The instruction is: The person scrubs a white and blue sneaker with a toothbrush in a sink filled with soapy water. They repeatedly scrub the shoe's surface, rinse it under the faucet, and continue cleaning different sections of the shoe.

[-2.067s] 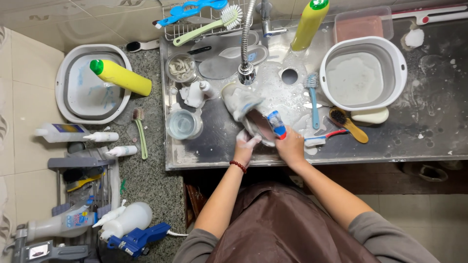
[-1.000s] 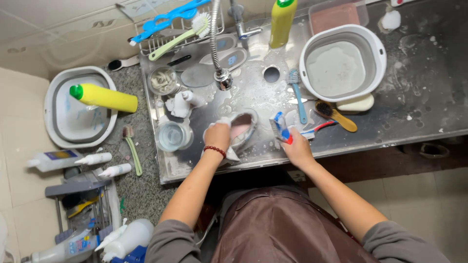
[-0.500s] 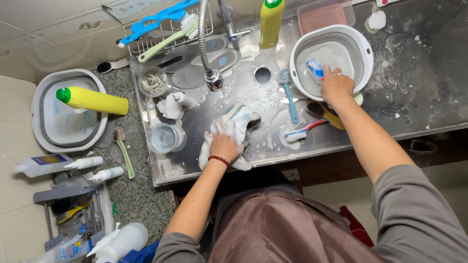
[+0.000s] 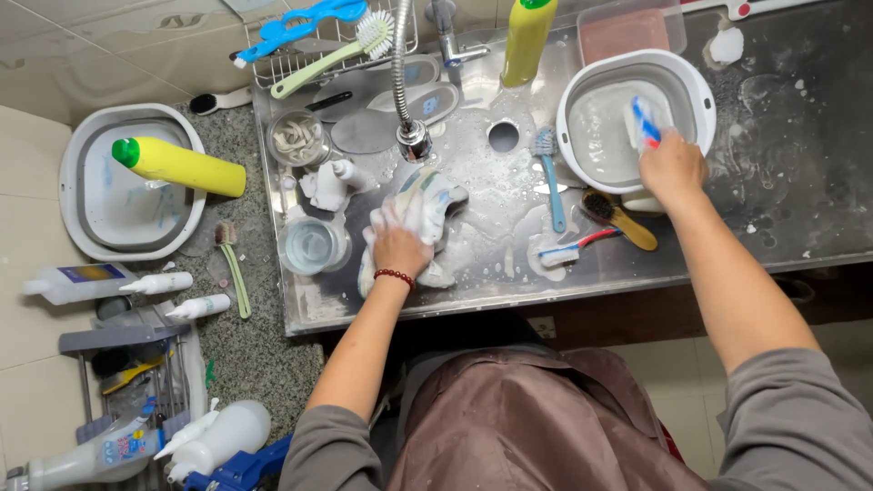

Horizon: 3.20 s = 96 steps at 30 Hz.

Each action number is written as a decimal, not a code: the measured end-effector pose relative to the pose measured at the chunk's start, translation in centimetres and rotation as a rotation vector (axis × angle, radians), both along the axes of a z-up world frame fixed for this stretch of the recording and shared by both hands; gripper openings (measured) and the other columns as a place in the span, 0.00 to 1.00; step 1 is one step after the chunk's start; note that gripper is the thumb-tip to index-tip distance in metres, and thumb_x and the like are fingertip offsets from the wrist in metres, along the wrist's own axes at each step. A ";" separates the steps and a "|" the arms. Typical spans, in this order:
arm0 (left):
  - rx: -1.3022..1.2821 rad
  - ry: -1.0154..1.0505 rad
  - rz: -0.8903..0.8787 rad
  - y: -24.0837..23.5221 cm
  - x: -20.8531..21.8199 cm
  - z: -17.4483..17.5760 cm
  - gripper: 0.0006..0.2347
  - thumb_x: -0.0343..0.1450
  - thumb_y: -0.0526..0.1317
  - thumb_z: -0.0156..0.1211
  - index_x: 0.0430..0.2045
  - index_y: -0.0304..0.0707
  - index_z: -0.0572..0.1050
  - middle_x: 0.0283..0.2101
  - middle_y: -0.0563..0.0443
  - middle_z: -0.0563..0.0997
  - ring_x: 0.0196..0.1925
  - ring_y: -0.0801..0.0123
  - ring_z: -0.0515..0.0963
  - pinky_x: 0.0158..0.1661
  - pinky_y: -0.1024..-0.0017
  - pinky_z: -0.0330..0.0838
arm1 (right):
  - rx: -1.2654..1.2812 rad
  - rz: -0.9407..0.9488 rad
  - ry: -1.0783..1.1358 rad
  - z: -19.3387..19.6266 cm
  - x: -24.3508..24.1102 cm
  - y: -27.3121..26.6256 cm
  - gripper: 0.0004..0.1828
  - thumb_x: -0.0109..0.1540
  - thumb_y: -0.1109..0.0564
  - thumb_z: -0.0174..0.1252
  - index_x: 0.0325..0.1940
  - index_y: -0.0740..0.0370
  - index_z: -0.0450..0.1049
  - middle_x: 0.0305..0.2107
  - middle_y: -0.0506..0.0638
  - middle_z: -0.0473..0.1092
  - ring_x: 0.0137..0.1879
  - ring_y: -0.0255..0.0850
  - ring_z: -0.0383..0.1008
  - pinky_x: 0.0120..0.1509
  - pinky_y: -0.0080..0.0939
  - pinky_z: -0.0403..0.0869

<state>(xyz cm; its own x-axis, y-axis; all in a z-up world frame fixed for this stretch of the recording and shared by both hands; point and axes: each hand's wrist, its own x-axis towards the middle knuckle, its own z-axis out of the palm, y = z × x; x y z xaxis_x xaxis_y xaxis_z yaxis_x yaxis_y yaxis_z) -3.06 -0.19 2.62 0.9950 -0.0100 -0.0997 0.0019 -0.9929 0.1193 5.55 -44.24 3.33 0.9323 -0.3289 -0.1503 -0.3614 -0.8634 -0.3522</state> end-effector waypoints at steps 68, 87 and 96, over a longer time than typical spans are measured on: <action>0.004 0.326 -0.191 -0.3 2.4 2.8 0.51 0.57 0.59 0.65 0.76 0.66 0.40 0.58 0.26 0.72 0.49 0.39 0.80 0.47 0.51 0.77 | 0.122 0.366 -0.038 -12.4 -11.9 30.5 0.21 0.62 0.54 0.51 0.59 0.56 0.73 0.31 0.62 0.78 0.36 0.60 0.80 0.40 0.62 0.77; 0.108 0.461 -0.132 0.6 1.9 0.4 0.34 0.62 0.70 0.57 0.49 0.42 0.83 0.55 0.36 0.83 0.56 0.48 0.82 0.55 0.57 0.76 | 0.477 0.284 0.238 -6.4 -16.0 31.1 0.24 0.65 0.46 0.51 0.65 0.47 0.67 0.37 0.65 0.76 0.46 0.64 0.77 0.50 0.64 0.75; -0.061 0.257 -0.127 -0.2 1.4 1.9 0.52 0.56 0.58 0.69 0.75 0.64 0.40 0.59 0.32 0.72 0.47 0.38 0.80 0.47 0.51 0.76 | 0.260 0.398 0.157 -6.9 -15.9 29.9 0.35 0.63 0.55 0.48 0.77 0.52 0.55 0.34 0.64 0.77 0.39 0.61 0.80 0.44 0.62 0.77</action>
<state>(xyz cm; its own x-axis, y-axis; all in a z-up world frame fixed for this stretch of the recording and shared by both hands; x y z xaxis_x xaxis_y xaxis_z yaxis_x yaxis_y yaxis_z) -1.67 -0.34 4.53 0.9275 -0.1467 -0.3437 -0.0840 -0.9781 0.1907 -10.38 -14.35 -3.55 0.9373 0.1146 -0.3290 -0.0880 -0.8359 -0.5418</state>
